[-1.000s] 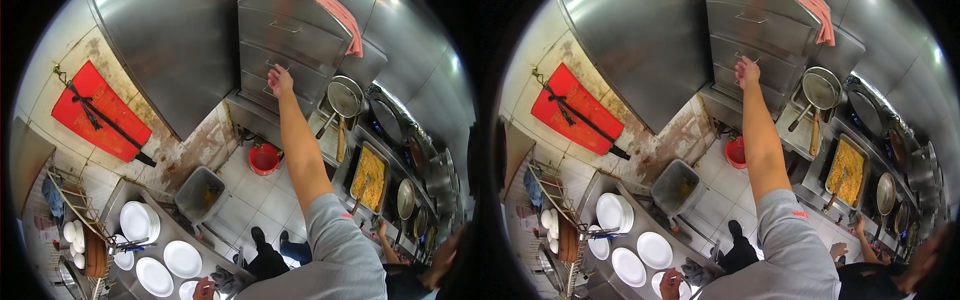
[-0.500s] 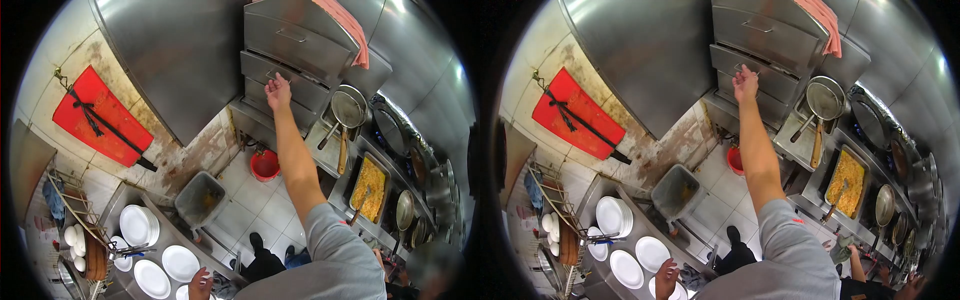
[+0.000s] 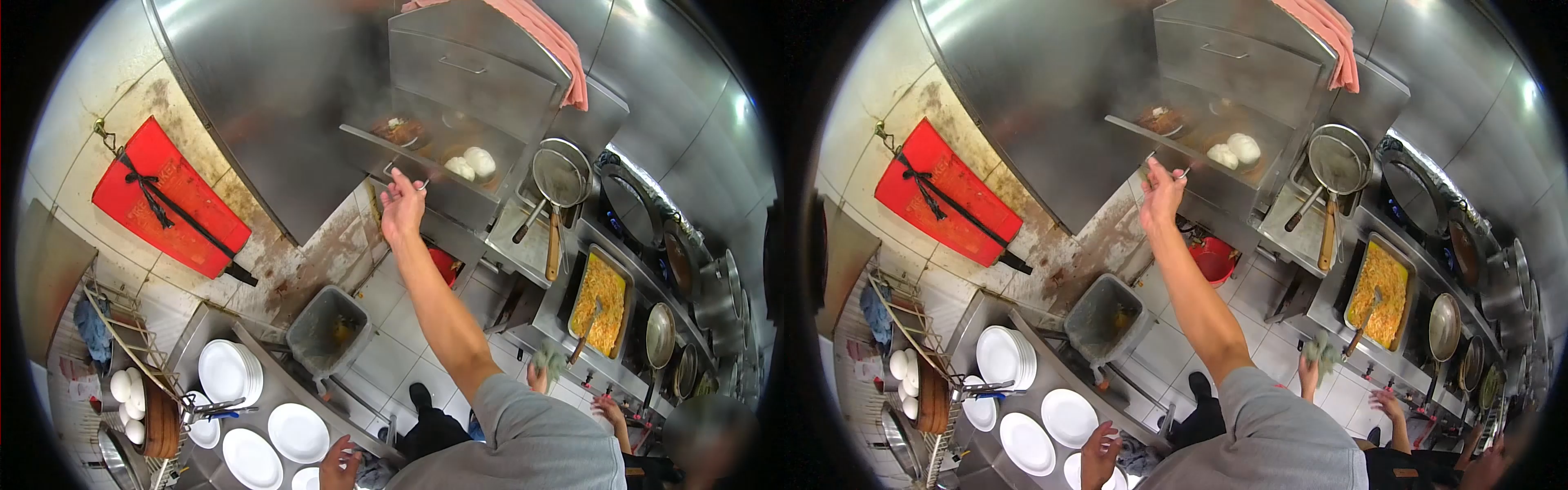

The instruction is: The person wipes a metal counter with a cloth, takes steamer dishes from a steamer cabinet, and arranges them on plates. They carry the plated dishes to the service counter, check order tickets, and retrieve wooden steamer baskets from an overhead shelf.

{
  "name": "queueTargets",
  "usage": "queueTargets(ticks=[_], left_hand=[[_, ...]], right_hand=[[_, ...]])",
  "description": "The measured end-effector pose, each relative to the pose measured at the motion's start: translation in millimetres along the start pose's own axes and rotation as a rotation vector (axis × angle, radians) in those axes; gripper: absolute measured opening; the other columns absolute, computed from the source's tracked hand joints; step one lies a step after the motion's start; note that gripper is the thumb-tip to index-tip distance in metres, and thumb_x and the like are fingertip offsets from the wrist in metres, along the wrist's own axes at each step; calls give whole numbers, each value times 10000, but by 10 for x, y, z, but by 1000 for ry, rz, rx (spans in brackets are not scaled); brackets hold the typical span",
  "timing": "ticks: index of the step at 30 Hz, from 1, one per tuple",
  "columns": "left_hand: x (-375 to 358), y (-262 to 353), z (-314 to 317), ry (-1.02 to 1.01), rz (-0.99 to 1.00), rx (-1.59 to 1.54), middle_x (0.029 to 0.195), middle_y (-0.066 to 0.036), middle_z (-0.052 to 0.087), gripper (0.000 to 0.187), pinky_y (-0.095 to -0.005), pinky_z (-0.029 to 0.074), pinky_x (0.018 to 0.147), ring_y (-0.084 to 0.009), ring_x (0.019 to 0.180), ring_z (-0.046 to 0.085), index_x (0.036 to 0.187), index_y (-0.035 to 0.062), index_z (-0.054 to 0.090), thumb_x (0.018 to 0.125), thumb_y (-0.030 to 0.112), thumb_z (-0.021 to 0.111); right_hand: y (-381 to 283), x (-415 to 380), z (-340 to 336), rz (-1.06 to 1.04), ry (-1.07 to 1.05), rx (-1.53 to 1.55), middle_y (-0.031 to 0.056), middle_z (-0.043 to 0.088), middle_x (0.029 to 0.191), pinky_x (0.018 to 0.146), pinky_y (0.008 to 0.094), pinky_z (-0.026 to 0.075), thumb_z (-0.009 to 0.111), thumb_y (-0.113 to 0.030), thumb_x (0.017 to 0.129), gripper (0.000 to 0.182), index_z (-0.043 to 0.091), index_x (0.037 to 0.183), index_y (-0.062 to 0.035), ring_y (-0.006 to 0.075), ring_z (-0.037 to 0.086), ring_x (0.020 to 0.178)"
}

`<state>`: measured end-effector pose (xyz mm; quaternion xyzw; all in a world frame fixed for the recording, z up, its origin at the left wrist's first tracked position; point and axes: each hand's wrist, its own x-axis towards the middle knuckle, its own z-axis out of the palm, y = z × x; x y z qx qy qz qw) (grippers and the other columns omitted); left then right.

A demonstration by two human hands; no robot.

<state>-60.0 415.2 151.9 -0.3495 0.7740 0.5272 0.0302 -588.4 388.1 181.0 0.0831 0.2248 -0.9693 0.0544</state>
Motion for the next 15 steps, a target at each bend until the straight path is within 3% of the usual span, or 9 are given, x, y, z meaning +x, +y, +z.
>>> queueTargets(ticks=[1, 7, 9, 12, 14, 15], left_hand=[[0, -5, -5, -1, 2, -6, 1081, -114, 703, 461, -307, 542, 736, -170, 834, 670, 1309, 0, 570, 873, 85, 694], [6, 54, -19, 2, 36, 4, 1071, -119, 704, 463, -311, 543, 744, -174, 820, 670, 1311, -1, 568, 872, 78, 693], [-28, 20, -32, 12, 37, -7, 1066, -119, 705, 464, -312, 543, 746, -175, 818, 670, 1311, 1, 569, 871, 75, 692], [-112, -57, -71, -1, 34, -89, 1122, -75, 689, 467, -348, 542, 695, -170, 851, 647, 1385, 62, 558, 937, 136, 666], [-106, -73, -85, -24, -62, -137, 1103, -132, 660, 643, -356, 523, 705, -192, 837, 629, 1350, -42, 499, 834, 208, 790], [-83, -83, -62, -28, -65, -139, 1103, -132, 660, 643, -356, 523, 705, -192, 837, 629, 1350, -42, 499, 834, 208, 790]], right_hand=[[22, -109, 19, 10, 9, 16, -51, 542, 849, 738, 339, 388, 804, -116, 794, 494, 360, 959, -257, 112, 529, 802], [184, -596, 21, 39, 5, 26, -47, 562, 873, 739, 340, 406, 806, -105, 791, 538, 326, 984, -251, 96, 531, 803], [236, -696, 8, 68, 1, -1, -27, 559, 996, 802, 340, 374, 787, -114, 806, 578, 284, 1070, -222, 105, 494, 897], [275, -761, 27, 80, 8, -13, -15, 566, 1017, 800, 330, 377, 789, -118, 805, 578, 283, 1066, -218, 105, 499, 916], [312, -765, 19, 70, 6, -9, -9, 570, 1028, 806, 329, 376, 790, -119, 803, 579, 282, 1062, -217, 107, 503, 930], [327, -775, 5, 50, -13, -40, 0, 576, 1036, 797, 328, 382, 781, -124, 813, 568, 291, 1086, -213, 113, 511, 946]])
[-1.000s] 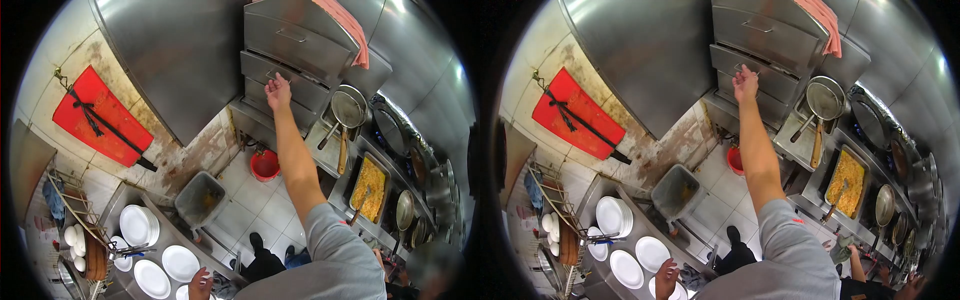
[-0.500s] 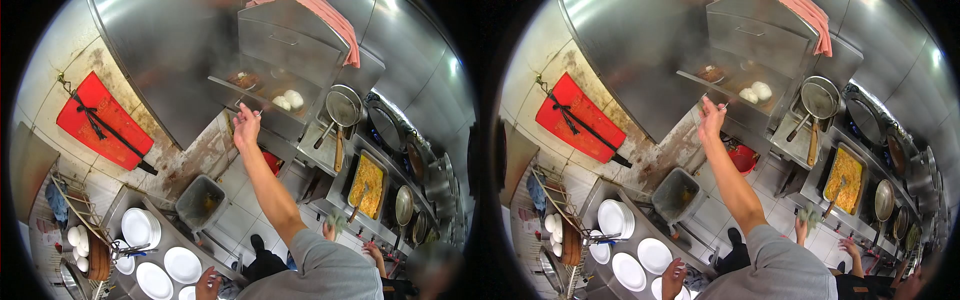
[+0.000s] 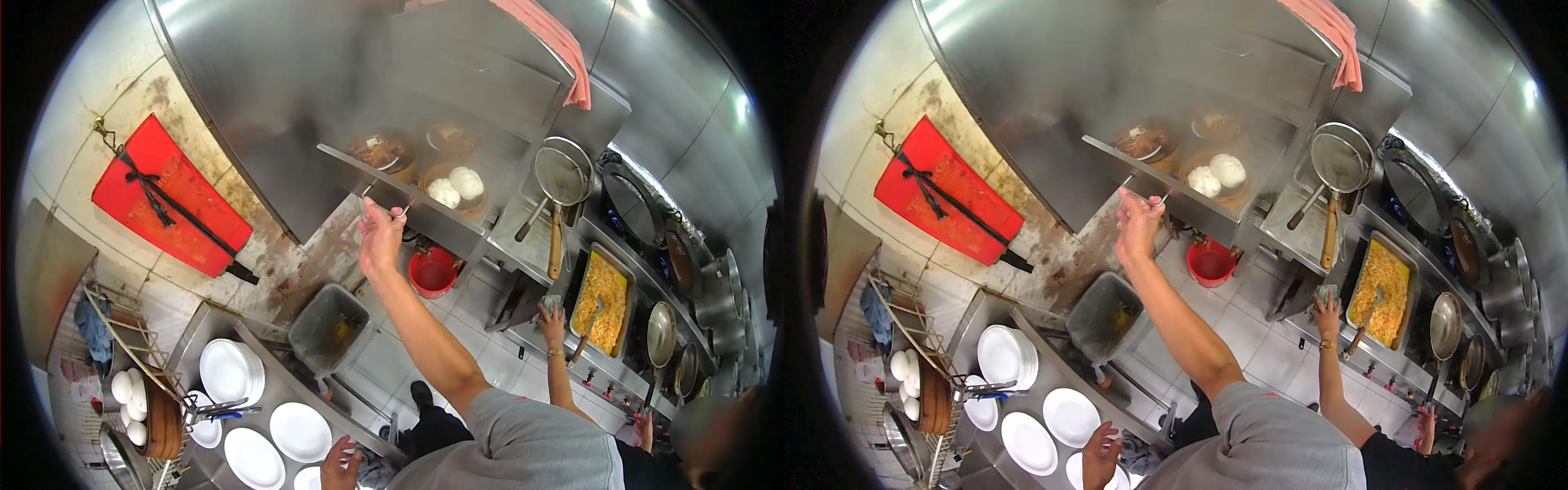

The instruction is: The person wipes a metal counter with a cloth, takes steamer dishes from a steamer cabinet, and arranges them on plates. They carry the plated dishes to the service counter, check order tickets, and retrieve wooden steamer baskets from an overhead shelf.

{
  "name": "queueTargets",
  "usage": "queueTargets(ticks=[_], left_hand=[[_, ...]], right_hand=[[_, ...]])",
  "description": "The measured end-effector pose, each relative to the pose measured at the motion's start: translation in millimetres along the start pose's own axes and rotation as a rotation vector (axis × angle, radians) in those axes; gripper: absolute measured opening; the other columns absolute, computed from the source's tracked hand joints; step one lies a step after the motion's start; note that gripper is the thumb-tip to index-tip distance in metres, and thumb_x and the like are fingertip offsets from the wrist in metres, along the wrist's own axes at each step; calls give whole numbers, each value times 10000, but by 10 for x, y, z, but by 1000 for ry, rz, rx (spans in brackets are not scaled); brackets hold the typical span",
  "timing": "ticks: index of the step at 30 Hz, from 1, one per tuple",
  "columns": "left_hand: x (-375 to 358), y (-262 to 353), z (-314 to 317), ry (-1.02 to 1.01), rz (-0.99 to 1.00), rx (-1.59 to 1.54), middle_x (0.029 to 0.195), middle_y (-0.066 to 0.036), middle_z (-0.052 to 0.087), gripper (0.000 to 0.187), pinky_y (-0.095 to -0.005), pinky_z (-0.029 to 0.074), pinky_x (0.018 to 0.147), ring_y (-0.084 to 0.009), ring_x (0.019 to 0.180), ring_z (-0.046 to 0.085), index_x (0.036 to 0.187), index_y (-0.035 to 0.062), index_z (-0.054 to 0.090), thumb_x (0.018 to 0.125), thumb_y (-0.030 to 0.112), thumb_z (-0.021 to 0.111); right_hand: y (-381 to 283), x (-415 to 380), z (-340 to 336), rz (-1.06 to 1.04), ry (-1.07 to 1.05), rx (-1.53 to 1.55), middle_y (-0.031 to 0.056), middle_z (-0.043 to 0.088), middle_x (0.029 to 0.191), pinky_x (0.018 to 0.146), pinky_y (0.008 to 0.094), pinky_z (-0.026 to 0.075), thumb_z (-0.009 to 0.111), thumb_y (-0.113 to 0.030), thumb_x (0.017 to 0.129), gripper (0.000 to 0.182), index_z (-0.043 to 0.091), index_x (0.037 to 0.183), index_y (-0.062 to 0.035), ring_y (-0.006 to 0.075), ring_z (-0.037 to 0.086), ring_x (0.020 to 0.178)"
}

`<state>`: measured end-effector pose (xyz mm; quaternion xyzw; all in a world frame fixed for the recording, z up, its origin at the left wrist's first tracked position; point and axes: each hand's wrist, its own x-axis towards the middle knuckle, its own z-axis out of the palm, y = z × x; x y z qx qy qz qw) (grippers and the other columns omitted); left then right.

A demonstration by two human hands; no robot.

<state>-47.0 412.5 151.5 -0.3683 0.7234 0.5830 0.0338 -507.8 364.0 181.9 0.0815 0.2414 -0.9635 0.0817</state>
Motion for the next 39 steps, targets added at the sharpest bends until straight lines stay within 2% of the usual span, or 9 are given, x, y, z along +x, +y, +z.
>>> queueTargets(ticks=[8, 10, 14, 17, 24, 30, 32, 34, 39], left_hand=[[205, 53, 115, 31, 127, 105, 1072, -109, 700, 463, -317, 536, 736, -160, 820, 661, 1314, 24, 577, 867, 62, 691], [213, 91, 73, 30, 137, 92, 1067, -107, 701, 464, -313, 533, 733, -157, 811, 657, 1314, 25, 578, 865, 59, 692], [196, 99, 23, 59, 97, 59, 1060, -99, 705, 463, -300, 525, 732, -154, 785, 645, 1309, 24, 580, 860, 48, 692], [257, 37, -14, 66, 153, 110, 1048, -85, 705, 429, -285, 518, 731, -137, 810, 643, 1293, 34, 587, 875, 45, 680], [384, 1245, -59, 108, 350, -439, 1008, -81, 656, 416, -279, 497, 754, -140, 850, 616, 1265, 16, 502, 876, -15, 645], [-143, 2671, 47, -471, 580, -895, 919, -176, 599, 653, -321, 486, 696, -244, 744, 579, 1154, 3, 467, 819, 488, 747], [-129, 2828, 231, -576, 715, -952, 973, -176, 603, 699, -317, 485, 691, -227, 757, 585, 1195, -20, 451, 775, 417, 799], [-119, 2950, 384, -835, 1043, -1031, 1080, -177, 612, 837, -310, 481, 681, -191, 783, 597, 1277, -65, 418, 687, 277, 902], [-201, 3157, 459, -904, 921, -1227, 1042, -201, 578, 886, -285, 445, 681, -183, 740, 564, 1199, -11, 362, 613, 374, 905]], right_hand=[[-500, -520, -158, 253, -98, -270, 15, 645, 1009, 796, 341, 441, 745, -145, 862, 671, 363, 1413, -151, 133, 586, 872], [-1016, -849, -139, 127, -492, -670, 33, 644, 988, 677, 272, 460, 707, -116, 904, 436, 546, 1307, -72, 112, 603, 827], [-2111, -733, -211, -750, -527, -1224, 39, 677, 893, 665, 295, 494, 694, -130, 917, 150, 709, 1039, -43, 102, 607, 763], [-2687, -392, -178, -831, -429, -1598, 66, 673, 853, 644, 299, 492, 714, -120, 882, 176, 712, 1042, -48, 135, 605, 698], [-2680, 369, -566, -620, -865, -2117, 147, 696, 854, 699, 448, 522, 689, -74, 796, 392, 669, 1180, -154, 362, 660, 751], [-2501, 574, -656, -797, -922, -2351, 189, 683, 789, 701, 493, 541, 618, -148, 852, 293, 697, 1128, -205, 385, 679, 773], [-2481, 667, -724, -836, -951, -2351, 186, 682, 782, 689, 489, 543, 622, -145, 845, 295, 702, 1124, -201, 386, 678, 758], [-2530, 548, -608, -823, -950, -2350, 182, 681, 784, 688, 494, 540, 649, -178, 852, 288, 698, 1135, -200, 384, 679, 761], [-2858, -1131, 339, -643, -307, -2059, 116, 616, 610, 568, 408, 461, 761, -215, 826, 307, 701, 1119, -148, 307, 591, 566]])
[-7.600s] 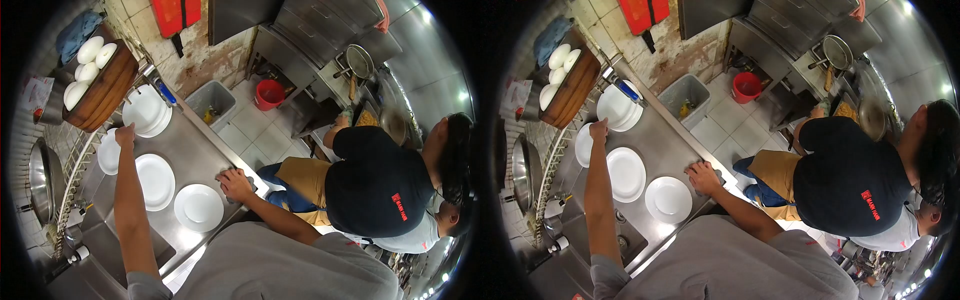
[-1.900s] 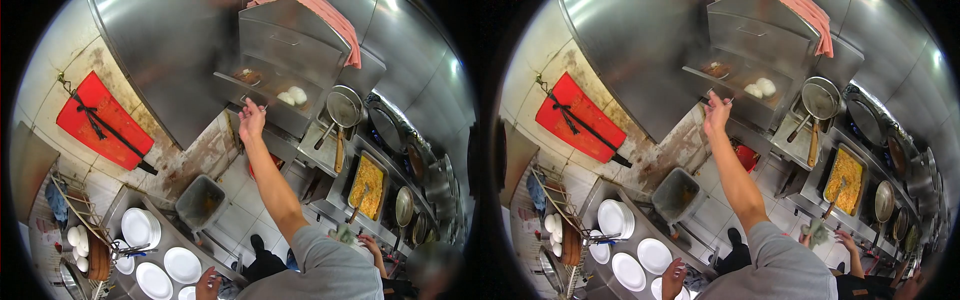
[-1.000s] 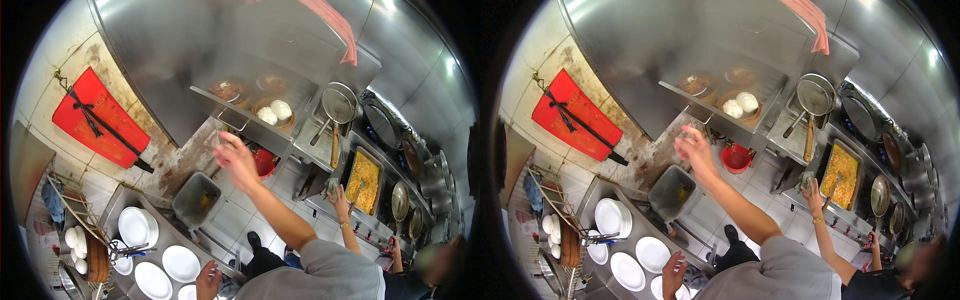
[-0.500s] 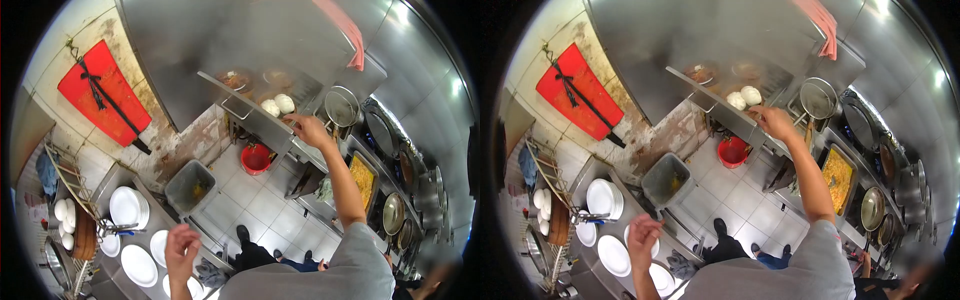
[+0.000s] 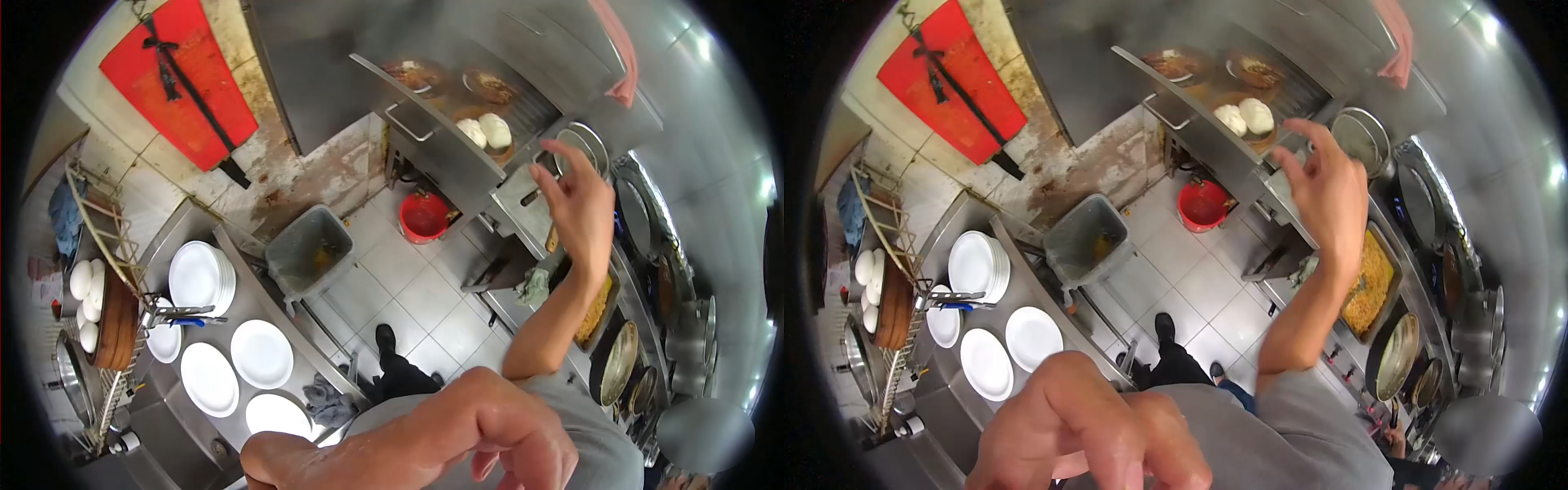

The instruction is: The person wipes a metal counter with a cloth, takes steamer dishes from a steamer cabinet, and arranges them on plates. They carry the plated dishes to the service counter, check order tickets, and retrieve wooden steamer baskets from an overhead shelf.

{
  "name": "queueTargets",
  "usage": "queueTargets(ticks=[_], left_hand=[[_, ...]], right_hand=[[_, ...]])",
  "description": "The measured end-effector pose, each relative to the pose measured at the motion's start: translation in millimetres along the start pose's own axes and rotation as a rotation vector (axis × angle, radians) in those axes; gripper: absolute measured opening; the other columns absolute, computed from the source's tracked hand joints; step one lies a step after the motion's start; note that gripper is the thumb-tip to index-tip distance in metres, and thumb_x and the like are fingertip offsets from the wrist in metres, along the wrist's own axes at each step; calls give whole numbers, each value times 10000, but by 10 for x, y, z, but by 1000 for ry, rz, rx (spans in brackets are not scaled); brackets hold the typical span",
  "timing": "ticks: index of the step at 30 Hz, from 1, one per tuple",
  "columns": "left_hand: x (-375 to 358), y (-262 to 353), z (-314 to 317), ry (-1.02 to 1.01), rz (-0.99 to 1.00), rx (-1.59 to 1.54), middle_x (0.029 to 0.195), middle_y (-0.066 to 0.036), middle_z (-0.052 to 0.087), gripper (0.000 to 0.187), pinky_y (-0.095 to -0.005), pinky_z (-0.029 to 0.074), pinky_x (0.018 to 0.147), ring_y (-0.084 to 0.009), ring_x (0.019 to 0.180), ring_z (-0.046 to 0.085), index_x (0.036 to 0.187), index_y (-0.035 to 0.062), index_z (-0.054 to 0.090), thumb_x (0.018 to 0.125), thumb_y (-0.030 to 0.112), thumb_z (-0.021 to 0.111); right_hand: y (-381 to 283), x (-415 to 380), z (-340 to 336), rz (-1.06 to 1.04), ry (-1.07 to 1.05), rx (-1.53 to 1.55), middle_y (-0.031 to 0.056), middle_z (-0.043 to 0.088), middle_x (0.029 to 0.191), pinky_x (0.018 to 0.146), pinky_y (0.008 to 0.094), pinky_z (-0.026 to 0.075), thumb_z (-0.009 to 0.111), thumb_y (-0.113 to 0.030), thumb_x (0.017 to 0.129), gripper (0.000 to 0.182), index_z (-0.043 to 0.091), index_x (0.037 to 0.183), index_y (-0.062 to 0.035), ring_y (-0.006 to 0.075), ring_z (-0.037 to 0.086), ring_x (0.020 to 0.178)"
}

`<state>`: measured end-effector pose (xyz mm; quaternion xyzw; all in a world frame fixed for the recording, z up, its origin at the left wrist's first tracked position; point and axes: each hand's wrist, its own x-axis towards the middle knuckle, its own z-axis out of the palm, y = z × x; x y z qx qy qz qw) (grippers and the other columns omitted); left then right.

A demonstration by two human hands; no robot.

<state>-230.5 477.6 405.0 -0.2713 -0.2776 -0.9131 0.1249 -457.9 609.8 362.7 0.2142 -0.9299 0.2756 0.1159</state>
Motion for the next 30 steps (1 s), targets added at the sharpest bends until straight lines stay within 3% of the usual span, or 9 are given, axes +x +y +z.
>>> queueTargets(ticks=[1, 3, 5, 7, 11, 21, 22, 28, 30], left_hand=[[-13, 40, 10, 27, -76, -5, 1033, -206, 580, 851, -291, 449, 682, -188, 739, 566, 1187, -7, 371, 638, 395, 881], [-84, 152, 39, 115, -266, -8, 1017, -215, 585, 786, -303, 457, 684, -199, 737, 570, 1163, 0, 388, 688, 438, 834], [-137, 279, 85, 184, -429, -26, 1000, -225, 589, 730, -315, 464, 687, -209, 735, 574, 1139, 7, 404, 738, 480, 788], [-194, 371, 144, 209, -516, -28, 984, -234, 594, 685, -326, 472, 689, -220, 733, 579, 1116, 14, 421, 788, 523, 741], [-325, 503, 208, 228, -612, -34, 962, -244, 600, 637, -341, 482, 692, -233, 730, 584, 1083, 24, 445, 857, 573, 677], [-691, 660, 255, 143, -541, -28, 999, -208, 595, 602, -312, 463, 686, -202, 728, 573, 1115, 15, 438, 799, 426, 744], [-728, 672, 257, 137, -529, -27, 1003, -205, 595, 602, -310, 462, 686, -199, 727, 571, 1118, 14, 437, 793, 412, 751], [-776, 599, 226, 100, -443, -14, 1025, -183, 592, 610, -292, 450, 682, -180, 726, 565, 1137, 9, 432, 758, 324, 791], [-723, 524, 185, 81, -398, 6, 1032, -176, 591, 616, -287, 446, 681, -174, 725, 563, 1143, 7, 431, 746, 295, 805]], right_hand=[[-221, -245, -83, 79, 18, 102, 103, 602, 586, 555, 391, 444, 770, -204, 819, 318, 698, 1119, -125, 293, 565, 540], [-427, -443, 40, -60, -203, 336, 105, 625, 610, 573, 394, 469, 776, -231, 812, 358, 688, 1130, -92, 301, 602, 557], [-446, -506, 363, -244, -273, 271, 115, 650, 644, 590, 403, 493, 779, -256, 806, 378, 688, 1132, -89, 310, 643, 597], [-544, -668, 386, -258, -258, 252, 112, 623, 605, 537, 337, 457, 822, -268, 782, 396, 701, 1110, -84, 240, 580, 514], [-748, -880, 410, -271, -354, 298, 127, 675, 661, 593, 420, 497, 778, -258, 808, 372, 683, 1108, -60, 331, 665, 638], [-1087, -1304, 417, -259, -349, 283, 116, 673, 644, 574, 411, 494, 787, -270, 803, 375, 686, 1102, -68, 320, 660, 615], [-1072, -1345, 438, -269, -315, 289, 93, 670, 649, 553, 349, 467, 815, -290, 787, 403, 688, 1110, -85, 258, 614, 546], [-1039, -1361, 346, -285, -312, 257, 74, 662, 642, 509, 324, 427, 825, -296, 783, 424, 690, 1120, -76, 199, 512, 477], [-986, -1259, 327, -286, -315, 259, 81, 673, 657, 534, 362, 453, 804, -311, 799, 401, 692, 1111, -86, 253, 576, 528]])
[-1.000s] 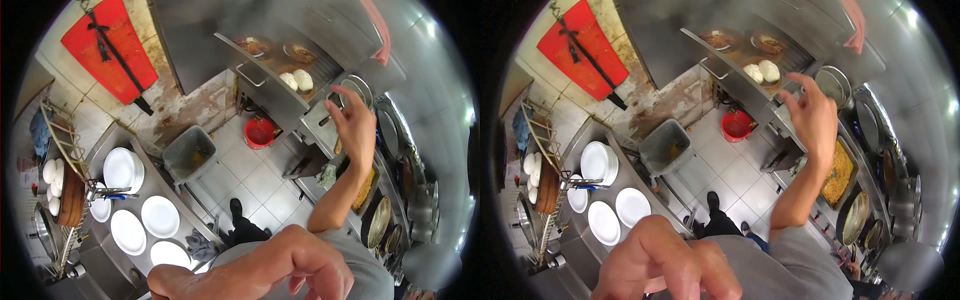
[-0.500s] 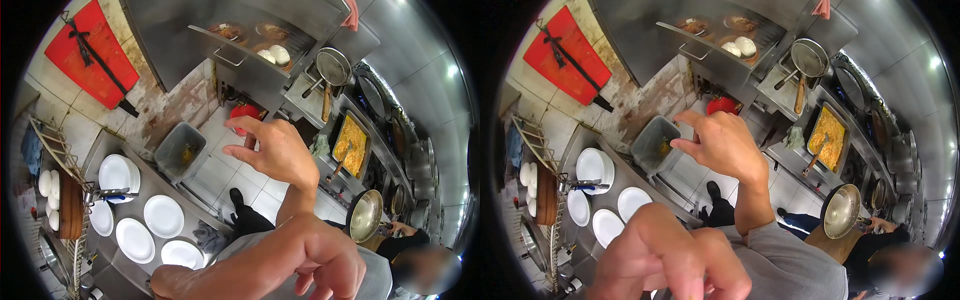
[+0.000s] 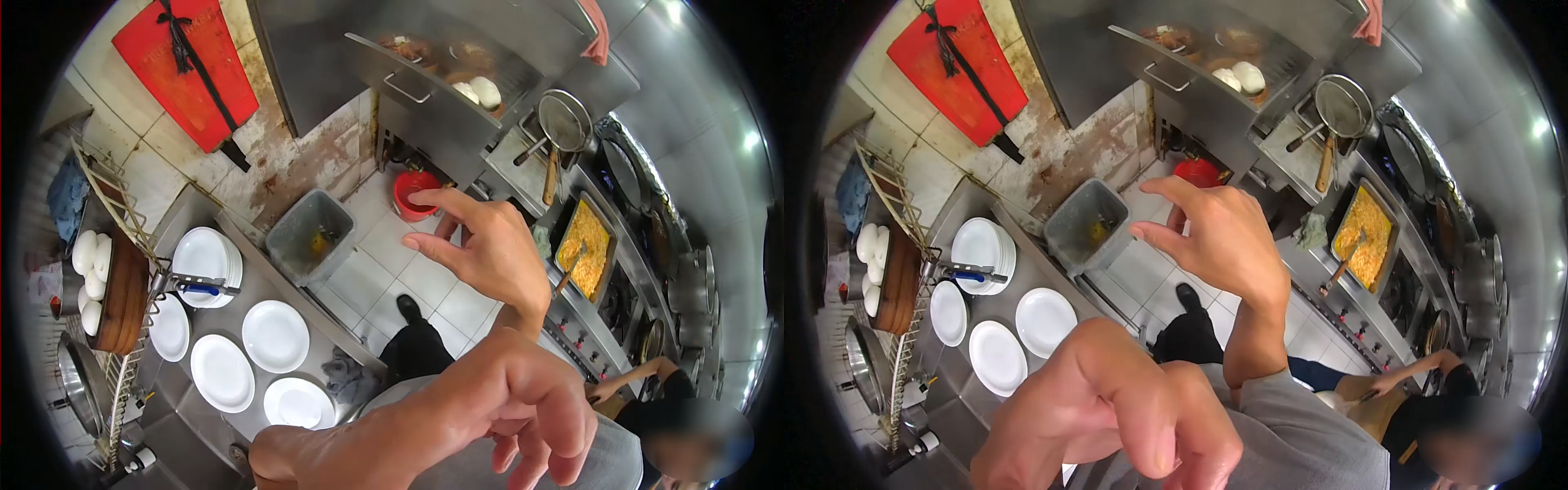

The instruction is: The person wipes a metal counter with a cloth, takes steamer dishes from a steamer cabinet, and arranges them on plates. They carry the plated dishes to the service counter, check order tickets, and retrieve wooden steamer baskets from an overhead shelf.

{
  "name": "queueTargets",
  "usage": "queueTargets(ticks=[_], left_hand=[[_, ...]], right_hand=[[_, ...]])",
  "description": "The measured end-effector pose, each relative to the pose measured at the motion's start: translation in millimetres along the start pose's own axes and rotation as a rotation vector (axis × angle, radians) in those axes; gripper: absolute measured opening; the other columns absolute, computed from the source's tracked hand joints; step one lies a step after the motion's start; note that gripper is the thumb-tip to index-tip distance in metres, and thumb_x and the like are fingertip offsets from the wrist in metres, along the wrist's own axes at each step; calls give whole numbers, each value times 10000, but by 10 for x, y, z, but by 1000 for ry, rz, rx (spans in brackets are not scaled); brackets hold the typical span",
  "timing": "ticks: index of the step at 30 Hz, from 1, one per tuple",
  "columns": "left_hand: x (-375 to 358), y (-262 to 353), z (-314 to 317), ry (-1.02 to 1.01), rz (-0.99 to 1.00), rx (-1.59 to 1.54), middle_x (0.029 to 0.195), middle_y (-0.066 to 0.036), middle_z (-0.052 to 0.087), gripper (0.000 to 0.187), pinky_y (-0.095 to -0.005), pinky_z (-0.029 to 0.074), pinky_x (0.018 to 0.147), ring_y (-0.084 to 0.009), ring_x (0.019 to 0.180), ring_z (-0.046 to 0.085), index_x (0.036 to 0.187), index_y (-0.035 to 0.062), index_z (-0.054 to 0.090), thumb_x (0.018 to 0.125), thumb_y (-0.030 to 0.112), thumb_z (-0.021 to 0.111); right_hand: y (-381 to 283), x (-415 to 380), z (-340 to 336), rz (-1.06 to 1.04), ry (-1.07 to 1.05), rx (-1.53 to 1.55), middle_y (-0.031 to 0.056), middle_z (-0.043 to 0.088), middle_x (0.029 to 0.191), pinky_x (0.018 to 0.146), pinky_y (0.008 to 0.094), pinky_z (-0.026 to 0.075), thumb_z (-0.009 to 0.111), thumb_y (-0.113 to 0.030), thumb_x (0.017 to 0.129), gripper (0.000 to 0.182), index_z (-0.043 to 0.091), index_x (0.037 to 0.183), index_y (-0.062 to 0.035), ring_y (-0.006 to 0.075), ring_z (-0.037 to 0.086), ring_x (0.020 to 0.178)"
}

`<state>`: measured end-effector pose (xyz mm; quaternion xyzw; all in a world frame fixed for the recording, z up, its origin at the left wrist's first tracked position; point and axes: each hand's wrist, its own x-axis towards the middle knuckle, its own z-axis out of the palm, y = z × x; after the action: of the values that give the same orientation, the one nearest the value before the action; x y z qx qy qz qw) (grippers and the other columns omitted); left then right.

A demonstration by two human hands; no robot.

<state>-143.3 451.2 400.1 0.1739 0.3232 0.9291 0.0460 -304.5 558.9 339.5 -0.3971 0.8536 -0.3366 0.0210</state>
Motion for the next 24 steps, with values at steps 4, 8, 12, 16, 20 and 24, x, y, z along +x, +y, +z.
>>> queueTargets(ticks=[4, 8, 12, 16, 20, 24], left_hand=[[409, -215, -185, -74, 158, 55, 1047, -161, 589, 636, -275, 439, 678, -162, 724, 558, 1156, 3, 428, 723, 236, 832], [962, -305, -406, 68, 107, 131, 976, -252, 616, 551, -329, 499, 726, -202, 730, 581, 1139, 16, 449, 768, 214, 804], [1810, -164, -967, 396, 82, 944, 1022, -83, 625, 457, -280, 494, 747, -120, 840, 587, 1134, 27, 536, 734, 30, 757], [3037, -26, -1991, 449, 8, 1412, 1005, -58, 656, 316, -276, 501, 766, -118, 876, 626, 1189, 16, 624, 897, 129, 670], [3880, -272, -2858, 248, -191, 1993, 1054, -208, 692, 355, -415, 526, 859, -354, 969, 673, 1211, 9, 641, 893, 165, 666], [4281, -501, -3211, 141, -556, 2229, 1039, -252, 685, 347, -447, 523, 900, -395, 1012, 657, 1200, 7, 653, 879, 139, 666]], right_hand=[[349, 168, -90, 17, 1, 110, 66, 656, 644, 500, 347, 440, 810, -293, 797, 394, 699, 1117, -91, 235, 564, 484], [1036, 359, -438, 18, 17, 279, 39, 619, 622, 464, 287, 388, 835, -190, 777, 381, 708, 1119, -81, 123, 493, 465], [1761, 504, -1027, 117, 82, 292, -7, 604, 625, 479, 240, 355, 835, -167, 786, 401, 702, 1151, -67, 40, 459, 521], [2296, 504, -1464, 208, 159, 321, -28, 596, 633, 496, 200, 333, 815, -116, 802, 390, 693, 1165, -42, 12, 442, 554], [2679, 416, -1623, 263, 212, 349, -16, 604, 642, 499, 191, 331, 798, -91, 814, 379, 685, 1172, -37, 12, 444, 556], [2923, 276, -1614, 333, 192, 362, -5, 627, 658, 494, 196, 340, 797, -95, 816, 374, 690, 1171, -51, 12, 444, 543]])
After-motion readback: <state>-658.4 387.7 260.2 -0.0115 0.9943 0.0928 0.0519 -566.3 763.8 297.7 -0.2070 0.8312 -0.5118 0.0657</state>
